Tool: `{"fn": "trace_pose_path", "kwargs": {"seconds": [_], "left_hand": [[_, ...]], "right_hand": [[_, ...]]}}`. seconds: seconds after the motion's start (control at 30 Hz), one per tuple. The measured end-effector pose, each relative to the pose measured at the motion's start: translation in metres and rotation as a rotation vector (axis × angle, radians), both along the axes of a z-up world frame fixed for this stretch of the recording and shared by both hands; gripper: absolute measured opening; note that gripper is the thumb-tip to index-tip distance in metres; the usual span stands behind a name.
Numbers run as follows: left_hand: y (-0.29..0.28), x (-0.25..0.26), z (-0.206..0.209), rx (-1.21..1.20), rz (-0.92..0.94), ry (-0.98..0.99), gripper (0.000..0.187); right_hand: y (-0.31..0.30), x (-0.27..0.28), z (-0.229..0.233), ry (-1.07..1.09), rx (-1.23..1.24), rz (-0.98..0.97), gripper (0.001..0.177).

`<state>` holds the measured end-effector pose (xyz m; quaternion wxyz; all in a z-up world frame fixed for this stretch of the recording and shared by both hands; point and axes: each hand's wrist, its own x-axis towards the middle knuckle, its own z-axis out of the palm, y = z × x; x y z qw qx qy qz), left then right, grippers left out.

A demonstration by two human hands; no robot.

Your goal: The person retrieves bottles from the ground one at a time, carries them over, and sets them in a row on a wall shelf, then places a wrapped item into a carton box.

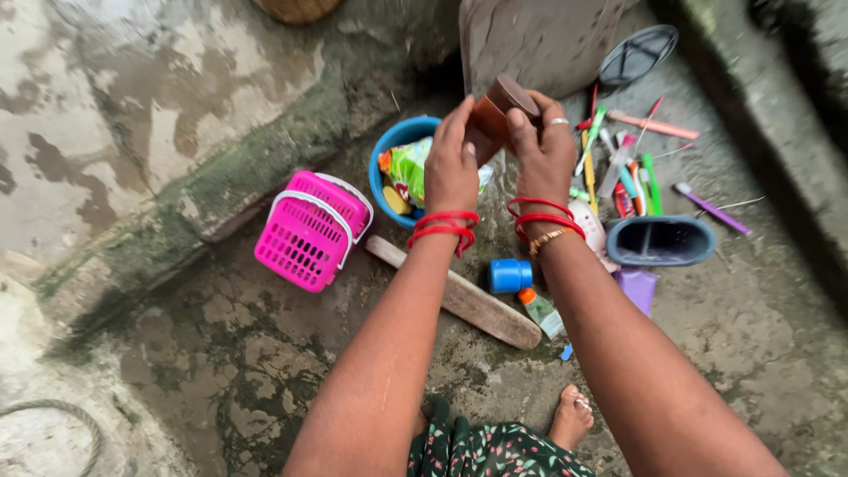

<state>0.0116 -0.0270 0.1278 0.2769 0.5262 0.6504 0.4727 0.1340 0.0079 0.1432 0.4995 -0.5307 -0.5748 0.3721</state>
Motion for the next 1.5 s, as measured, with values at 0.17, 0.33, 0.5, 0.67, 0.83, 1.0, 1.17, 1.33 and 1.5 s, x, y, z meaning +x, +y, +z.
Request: {"fn": "trace_pose_path", "kwargs": {"seconds": [0.17,0.33,0.5,0.67,0.83,1.0,1.17,1.33,1.5], "left_hand": [[-0.014,0.013,0.063,0.043,-0.072,-0.048,0.063],[-0.025,0.017,0.134,0.086,-0.115,-0.08,0.054],[-0.036,0.017,0.211,-0.027,-0.169,-0.208,0.05],[-0.05,0.052,0.29,0.002,-0.224,-0.385,0.051],[-0.049,0.058,0.36,-0.06,-0.085,-0.938,0.044],[-0.065,0.03,0.436,0.237,-0.31,-0.866,0.047],[-0.069,0.005,0.52,0.336,-0.444,-0.908,0.054],[-0.078,-0.009,0.604,0.452,-0.252,-0.812,0.07],[-0.111,0.005,0.662,0.383,-0.455,-1.19,0.084]], "right_hand": [[-0.005,0.019,0.059,0.391,-0.272,0.059,0.028],[-0.011,0.037,0.131,0.481,-0.326,0.044,0.03],[-0.013,0.059,0.213,0.542,-0.315,0.099,0.032],[-0.018,0.038,0.319,0.173,0.094,0.057,0.041],[-0.067,0.019,0.43,-0.496,0.557,0.12,0.059],[-0.068,0.014,0.503,-0.564,0.609,0.23,0.055],[-0.082,-0.008,0.569,0.433,0.299,0.493,0.068],[-0.151,-0.031,0.611,0.319,0.4,0.581,0.063],[-0.124,-0.025,0.647,-0.108,0.62,0.448,0.056]]}}
